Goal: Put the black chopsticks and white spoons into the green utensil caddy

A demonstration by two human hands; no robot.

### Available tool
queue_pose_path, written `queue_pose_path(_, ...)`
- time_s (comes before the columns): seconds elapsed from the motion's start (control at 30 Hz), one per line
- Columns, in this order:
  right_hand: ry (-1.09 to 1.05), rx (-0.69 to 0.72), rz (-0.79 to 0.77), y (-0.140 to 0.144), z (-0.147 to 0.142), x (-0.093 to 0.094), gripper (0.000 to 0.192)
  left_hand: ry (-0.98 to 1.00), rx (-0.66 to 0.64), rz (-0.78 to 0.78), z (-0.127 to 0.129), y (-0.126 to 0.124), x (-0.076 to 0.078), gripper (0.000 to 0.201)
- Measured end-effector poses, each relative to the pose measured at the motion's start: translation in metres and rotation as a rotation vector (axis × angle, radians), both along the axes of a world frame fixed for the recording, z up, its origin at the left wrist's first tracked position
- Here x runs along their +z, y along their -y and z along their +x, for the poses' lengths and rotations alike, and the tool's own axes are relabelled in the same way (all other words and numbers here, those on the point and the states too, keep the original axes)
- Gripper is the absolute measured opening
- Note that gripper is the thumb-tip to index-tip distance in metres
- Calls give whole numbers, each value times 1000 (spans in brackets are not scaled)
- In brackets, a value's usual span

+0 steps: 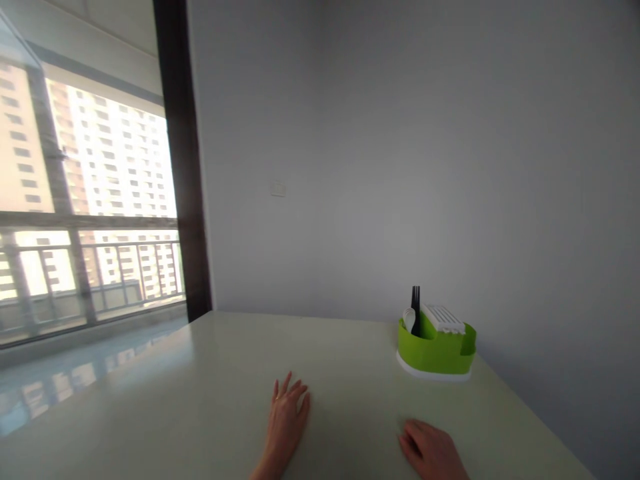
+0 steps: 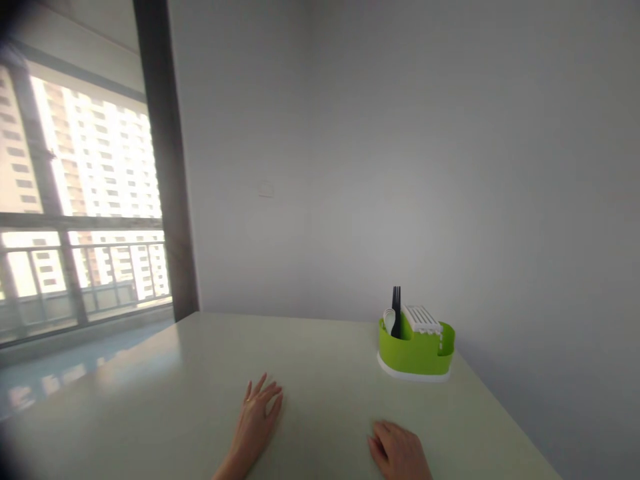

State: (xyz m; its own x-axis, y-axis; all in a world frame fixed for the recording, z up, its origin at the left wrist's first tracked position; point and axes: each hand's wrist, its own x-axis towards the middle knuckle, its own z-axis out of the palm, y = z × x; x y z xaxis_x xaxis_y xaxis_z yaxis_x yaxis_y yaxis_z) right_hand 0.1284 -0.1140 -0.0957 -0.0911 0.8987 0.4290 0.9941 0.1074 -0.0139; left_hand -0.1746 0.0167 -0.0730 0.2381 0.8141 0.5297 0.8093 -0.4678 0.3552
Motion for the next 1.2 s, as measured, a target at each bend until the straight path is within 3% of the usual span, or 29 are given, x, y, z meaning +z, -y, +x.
queue_pose_path(0.23, -36, 15, 0, 1, 2, -1, 24, -10, -34, 52, 5, 8, 6, 31)
queue_pose_path(0.63, 17, 15, 38, -3, 4, -5, 23, 144, -118, -154, 3, 5, 1, 33)
queue_pose_path(1.2, 6, -4, -50, 0, 4, -3, 26, 161, -179, -221, 1, 6, 4, 26)
